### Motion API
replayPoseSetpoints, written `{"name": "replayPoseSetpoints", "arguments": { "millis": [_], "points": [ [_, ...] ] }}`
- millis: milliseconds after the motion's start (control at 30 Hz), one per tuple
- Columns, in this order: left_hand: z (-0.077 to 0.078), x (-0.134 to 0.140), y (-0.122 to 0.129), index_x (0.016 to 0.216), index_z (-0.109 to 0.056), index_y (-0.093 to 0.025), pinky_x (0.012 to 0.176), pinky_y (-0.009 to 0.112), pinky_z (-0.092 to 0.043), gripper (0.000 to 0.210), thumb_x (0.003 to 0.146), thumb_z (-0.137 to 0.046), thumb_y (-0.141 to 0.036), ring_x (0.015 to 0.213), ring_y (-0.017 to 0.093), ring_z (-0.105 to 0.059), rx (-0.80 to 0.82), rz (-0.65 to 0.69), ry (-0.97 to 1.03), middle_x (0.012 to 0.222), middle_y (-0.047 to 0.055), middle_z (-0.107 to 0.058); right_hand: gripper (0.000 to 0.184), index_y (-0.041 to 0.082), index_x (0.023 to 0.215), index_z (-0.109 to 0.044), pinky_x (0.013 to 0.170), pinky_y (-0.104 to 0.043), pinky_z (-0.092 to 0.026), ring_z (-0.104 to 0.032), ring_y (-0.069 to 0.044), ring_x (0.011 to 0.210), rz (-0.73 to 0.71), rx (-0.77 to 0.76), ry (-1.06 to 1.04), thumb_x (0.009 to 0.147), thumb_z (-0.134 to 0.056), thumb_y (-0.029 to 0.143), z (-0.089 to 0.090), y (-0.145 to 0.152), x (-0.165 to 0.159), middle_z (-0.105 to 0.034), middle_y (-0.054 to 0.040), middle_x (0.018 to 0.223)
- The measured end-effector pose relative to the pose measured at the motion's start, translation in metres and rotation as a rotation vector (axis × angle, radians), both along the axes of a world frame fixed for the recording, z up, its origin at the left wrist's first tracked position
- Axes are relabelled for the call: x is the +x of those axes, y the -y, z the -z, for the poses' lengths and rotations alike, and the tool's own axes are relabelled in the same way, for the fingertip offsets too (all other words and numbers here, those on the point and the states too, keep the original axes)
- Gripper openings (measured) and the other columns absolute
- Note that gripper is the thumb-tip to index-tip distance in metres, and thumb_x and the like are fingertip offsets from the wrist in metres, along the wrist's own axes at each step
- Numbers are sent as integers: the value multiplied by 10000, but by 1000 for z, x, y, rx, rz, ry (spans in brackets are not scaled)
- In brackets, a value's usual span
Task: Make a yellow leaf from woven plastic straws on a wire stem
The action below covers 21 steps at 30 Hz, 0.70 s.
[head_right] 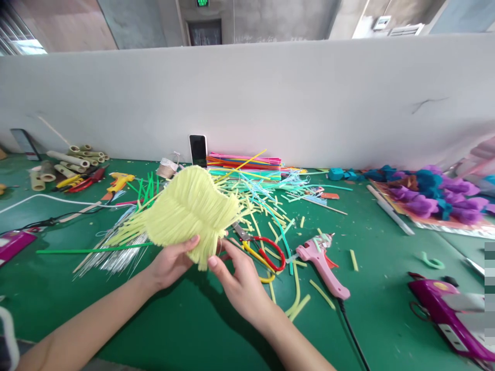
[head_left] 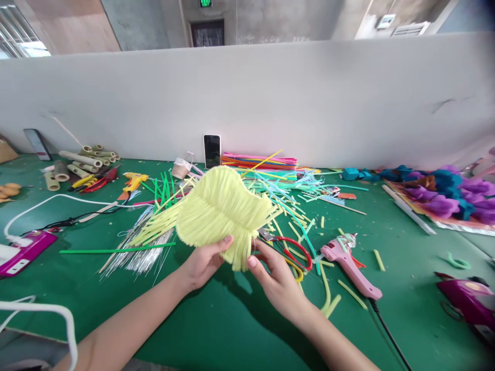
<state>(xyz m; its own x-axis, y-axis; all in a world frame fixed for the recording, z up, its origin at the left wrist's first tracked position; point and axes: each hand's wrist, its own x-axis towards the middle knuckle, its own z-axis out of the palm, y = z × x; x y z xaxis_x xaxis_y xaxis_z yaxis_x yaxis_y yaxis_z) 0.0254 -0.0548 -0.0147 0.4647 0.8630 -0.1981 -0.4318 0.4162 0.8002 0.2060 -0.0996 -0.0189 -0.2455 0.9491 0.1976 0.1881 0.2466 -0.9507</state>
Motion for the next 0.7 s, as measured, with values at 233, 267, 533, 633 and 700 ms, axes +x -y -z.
{"name": "replayPoseSetpoints", "arguments": {
  "millis": [233,267,533,633,700],
  "points": [
    [1,-11,-13,1210,-684,-179,1027,388,-471,346,883,-646,-286,1191,284,-608,144,-103,-23,1224,95,-695,287,236,1138,-661,699,-291,-515,-653,-170,764,-34,-79,129,936,-552,408,-14,3,-2,-711,-28,874],
    [1,-12,-13,1224,-675,-175,1027,393,-470,357,887,-640,-288,1187,287,-610,140,-82,-23,1223,98,-695,283,237,1134,-653,678,-282,-516,-651,-160,742,9,-83,52,937,-551,414,-16,3,-2,-704,-23,855],
    [-3,-6,0,1261,-641,-143,961,428,-508,414,881,-649,-306,1169,329,-616,67,127,6,1200,147,-699,289,192,1077,-604,470,-217,-482,-561,-95,536,350,-66,-404,900,-613,421,-29,-5,7,-610,19,722],
    [-3,-4,3,1269,-637,-143,987,436,-491,407,896,-628,-305,1185,326,-606,82,143,-1,1209,145,-695,281,194,1057,-591,493,-230,-515,-595,-113,596,381,-67,-446,877,-649,401,-31,-4,6,-639,-2,784],
    [-3,-4,3,1286,-626,-154,989,433,-490,410,908,-611,-312,1192,321,-602,79,136,-11,1227,141,-687,251,207,990,-569,490,-223,-510,-591,-113,596,432,-67,-486,855,-680,388,-30,-5,7,-620,15,750]
  ]
}}
